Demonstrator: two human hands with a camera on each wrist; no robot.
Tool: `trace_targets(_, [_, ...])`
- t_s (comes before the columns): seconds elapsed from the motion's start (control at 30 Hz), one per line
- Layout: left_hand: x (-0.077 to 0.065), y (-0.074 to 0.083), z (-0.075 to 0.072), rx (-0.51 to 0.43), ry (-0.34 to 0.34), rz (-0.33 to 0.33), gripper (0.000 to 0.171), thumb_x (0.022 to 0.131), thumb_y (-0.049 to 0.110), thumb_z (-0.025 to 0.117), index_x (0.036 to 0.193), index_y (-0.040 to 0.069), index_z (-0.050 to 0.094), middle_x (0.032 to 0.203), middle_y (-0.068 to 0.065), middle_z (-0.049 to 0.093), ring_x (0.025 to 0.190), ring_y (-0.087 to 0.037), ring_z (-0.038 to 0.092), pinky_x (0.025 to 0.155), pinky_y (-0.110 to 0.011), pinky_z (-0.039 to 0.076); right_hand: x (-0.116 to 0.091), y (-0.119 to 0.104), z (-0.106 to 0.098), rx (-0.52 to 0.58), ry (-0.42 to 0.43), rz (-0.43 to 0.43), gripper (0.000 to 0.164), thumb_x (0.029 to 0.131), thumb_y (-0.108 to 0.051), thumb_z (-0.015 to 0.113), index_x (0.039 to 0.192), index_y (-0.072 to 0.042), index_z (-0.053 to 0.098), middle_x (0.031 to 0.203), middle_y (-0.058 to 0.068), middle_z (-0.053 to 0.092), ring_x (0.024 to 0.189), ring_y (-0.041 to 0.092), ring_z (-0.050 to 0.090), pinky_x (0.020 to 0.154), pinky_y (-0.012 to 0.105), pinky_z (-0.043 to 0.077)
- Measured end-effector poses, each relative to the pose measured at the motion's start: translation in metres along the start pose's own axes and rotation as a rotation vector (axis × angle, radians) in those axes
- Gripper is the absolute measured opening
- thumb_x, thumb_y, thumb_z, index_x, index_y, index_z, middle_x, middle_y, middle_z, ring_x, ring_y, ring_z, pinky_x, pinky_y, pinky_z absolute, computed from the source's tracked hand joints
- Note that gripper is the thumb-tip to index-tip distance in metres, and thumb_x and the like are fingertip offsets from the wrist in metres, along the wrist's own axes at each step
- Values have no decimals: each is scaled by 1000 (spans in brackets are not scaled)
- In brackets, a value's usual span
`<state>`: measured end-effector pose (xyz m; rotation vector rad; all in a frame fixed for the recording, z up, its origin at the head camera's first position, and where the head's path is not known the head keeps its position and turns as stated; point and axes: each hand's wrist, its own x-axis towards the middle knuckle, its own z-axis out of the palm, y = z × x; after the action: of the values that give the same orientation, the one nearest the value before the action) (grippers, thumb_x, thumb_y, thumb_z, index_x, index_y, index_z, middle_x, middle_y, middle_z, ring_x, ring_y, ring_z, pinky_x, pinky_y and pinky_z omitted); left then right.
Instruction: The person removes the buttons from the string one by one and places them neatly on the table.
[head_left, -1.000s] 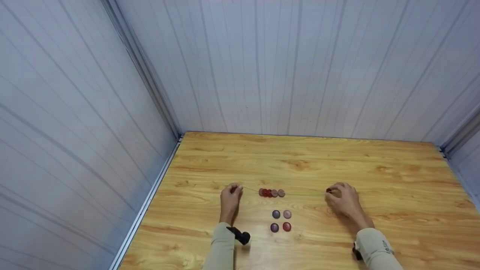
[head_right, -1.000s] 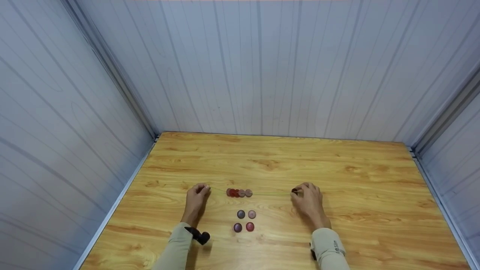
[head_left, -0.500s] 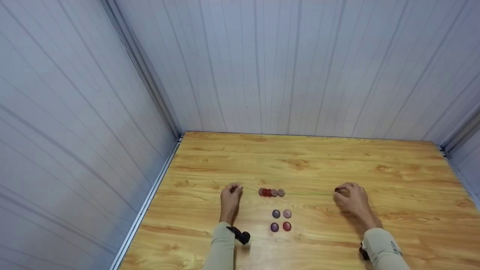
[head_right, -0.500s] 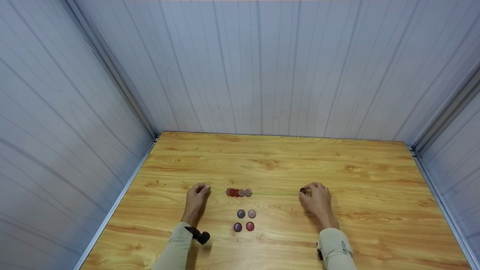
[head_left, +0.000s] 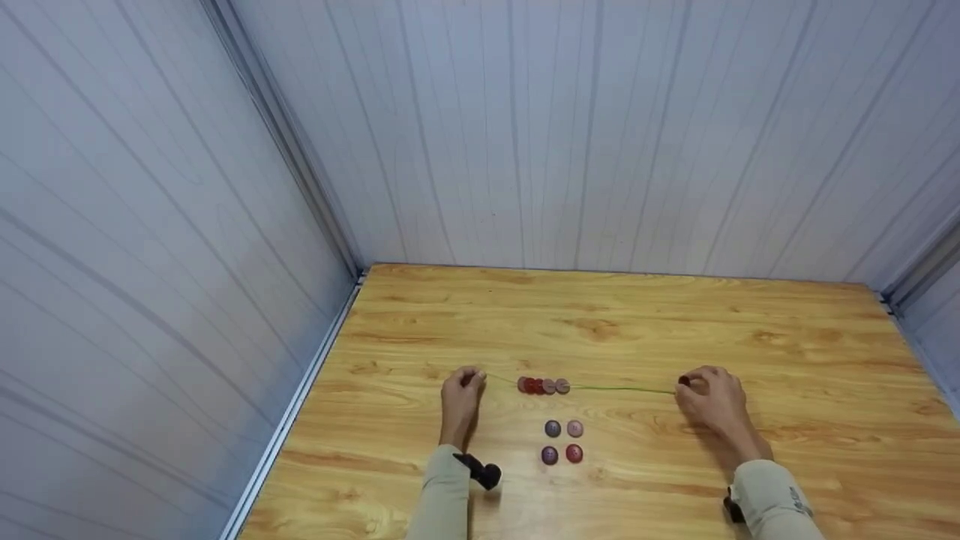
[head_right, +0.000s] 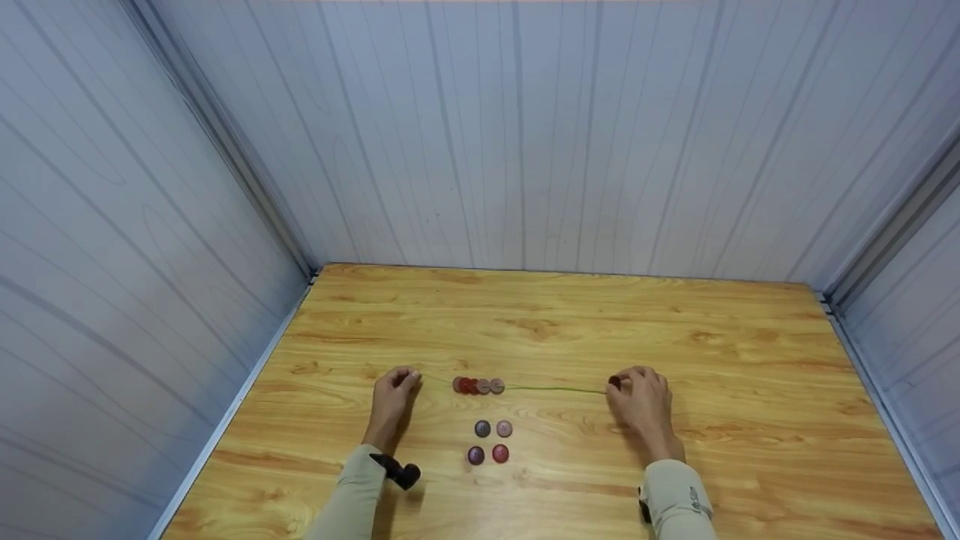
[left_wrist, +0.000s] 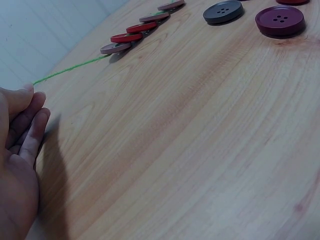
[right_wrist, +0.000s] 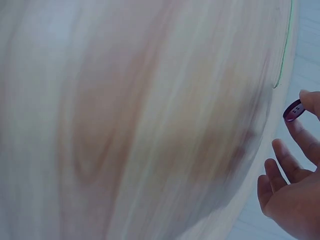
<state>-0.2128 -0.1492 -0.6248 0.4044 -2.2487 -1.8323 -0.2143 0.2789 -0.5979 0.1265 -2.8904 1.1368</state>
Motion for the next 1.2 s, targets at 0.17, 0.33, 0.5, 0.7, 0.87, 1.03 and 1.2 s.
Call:
trace_targets(0.17, [1, -1, 0, 17, 3, 8, 10, 91, 11, 65, 92, 1, 68, 89, -9, 67, 83, -16, 59, 75, -29, 49, 1, -9, 4, -31, 5, -40, 35, 93, -25, 62, 113, 4, 61, 127, 30, 47, 118, 50, 37, 98, 63, 25])
trace_targets(0.33, [0, -3, 0, 15, 11, 40, 9, 91, 10, 64, 90, 2, 68, 86, -7, 66, 80, -16, 59, 72, -28, 48, 0, -23, 12, -45, 8, -79, 33, 92, -24, 64, 111, 2, 63, 127, 28, 49, 118, 48, 39, 98, 62, 26])
trace_targets(0.5, [-1, -4, 0, -14, -3, 46, 8, 91, 9, 63, 90, 2, 67, 86, -8, 66, 79, -17, 59, 71, -27, 49, -3, -37, 24, -45, 12, -140, 29, 90, -21, 67, 109, 0, 65, 127, 27, 51, 121, 47, 37, 99, 62, 24])
trace_targets(0.7, [-1, -1, 0, -24, -19, -6, 10, 92, 12, 63, 92, 2, 67, 90, -10, 66, 82, -18, 59, 74, -28, 49, -10, -52, 40, -61, -5, -190, 22, 87, -20, 70, 104, -6, 68, 128, 23, 52, 123, 44, 38, 100, 62, 24])
trace_targets(0.87, [0, 0, 0, -2, -6, -9, 9, 91, 11, 64, 90, 3, 67, 87, -8, 65, 80, -16, 58, 73, -28, 48, -16, -64, 50, -82, -5, -236, 24, 84, -22, 74, 102, -8, 68, 125, 20, 55, 119, 41, 41, 98, 61, 26])
trace_targets(1.03, [1, -1, 0, -17, 1, -12, 8, 91, 11, 65, 89, 3, 67, 86, -7, 65, 79, -15, 57, 73, -28, 48, -21, -72, 59, -85, -13, -283, 22, 82, -22, 76, 99, -9, 69, 123, 17, 56, 118, 38, 43, 97, 60, 29])
trace_targets(1.2, [0, -1, 0, -33, 2, -3, 9, 90, 10, 65, 89, 1, 67, 85, -8, 64, 78, -15, 57, 72, -28, 48, -25, -78, 69, -118, -18, -327, 20, 81, -23, 76, 97, -13, 69, 123, 15, 57, 117, 36, 44, 95, 59, 32])
